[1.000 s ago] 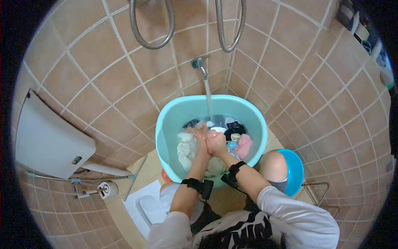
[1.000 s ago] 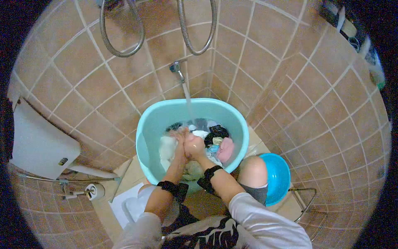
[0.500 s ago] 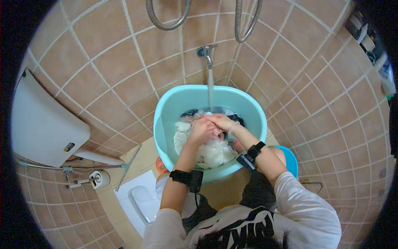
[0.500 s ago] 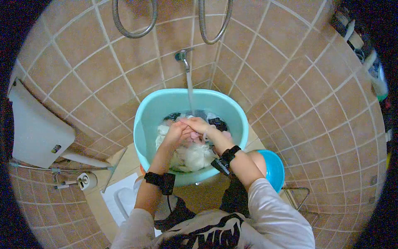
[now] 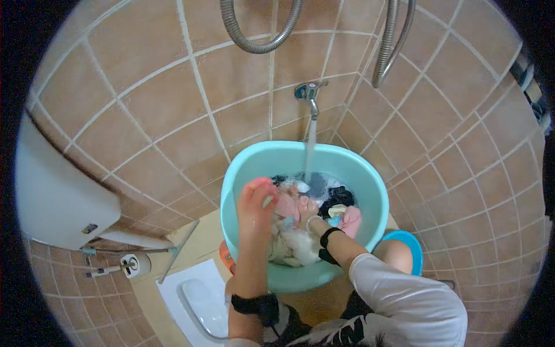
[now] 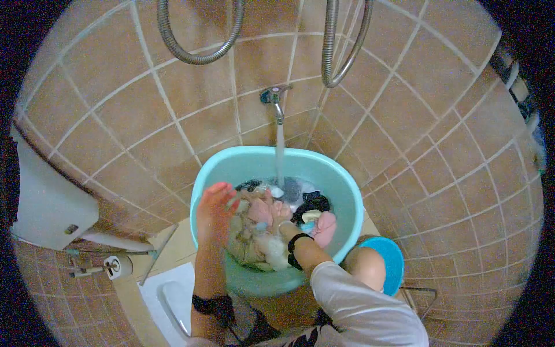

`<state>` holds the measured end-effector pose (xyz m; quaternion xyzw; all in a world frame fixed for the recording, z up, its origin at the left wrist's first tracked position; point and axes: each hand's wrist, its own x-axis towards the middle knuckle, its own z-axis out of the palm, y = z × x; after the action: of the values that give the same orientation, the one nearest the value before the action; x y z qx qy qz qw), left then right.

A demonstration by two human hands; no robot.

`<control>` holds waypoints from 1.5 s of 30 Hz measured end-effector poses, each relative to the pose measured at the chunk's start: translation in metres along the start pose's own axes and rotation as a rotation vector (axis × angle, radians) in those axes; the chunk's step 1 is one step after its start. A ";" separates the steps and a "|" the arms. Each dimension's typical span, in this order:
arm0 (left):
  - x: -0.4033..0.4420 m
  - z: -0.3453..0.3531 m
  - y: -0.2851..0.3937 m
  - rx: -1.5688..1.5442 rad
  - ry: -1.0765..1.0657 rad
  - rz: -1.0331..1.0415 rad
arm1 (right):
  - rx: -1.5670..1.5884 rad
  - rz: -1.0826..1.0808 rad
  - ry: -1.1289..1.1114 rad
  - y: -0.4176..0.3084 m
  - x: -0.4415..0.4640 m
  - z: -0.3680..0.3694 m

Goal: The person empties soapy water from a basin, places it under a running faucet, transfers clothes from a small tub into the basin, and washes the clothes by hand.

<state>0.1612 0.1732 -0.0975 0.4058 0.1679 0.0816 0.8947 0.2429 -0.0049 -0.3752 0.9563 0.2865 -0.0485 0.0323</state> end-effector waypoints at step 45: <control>0.031 -0.026 0.002 -0.377 0.046 -0.110 | 0.396 0.010 -0.560 0.000 0.040 -0.028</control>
<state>0.1806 0.2016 -0.1198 0.2191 0.1919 0.0716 0.9540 0.2780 0.0191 -0.3515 0.8950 0.2467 -0.3638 -0.0765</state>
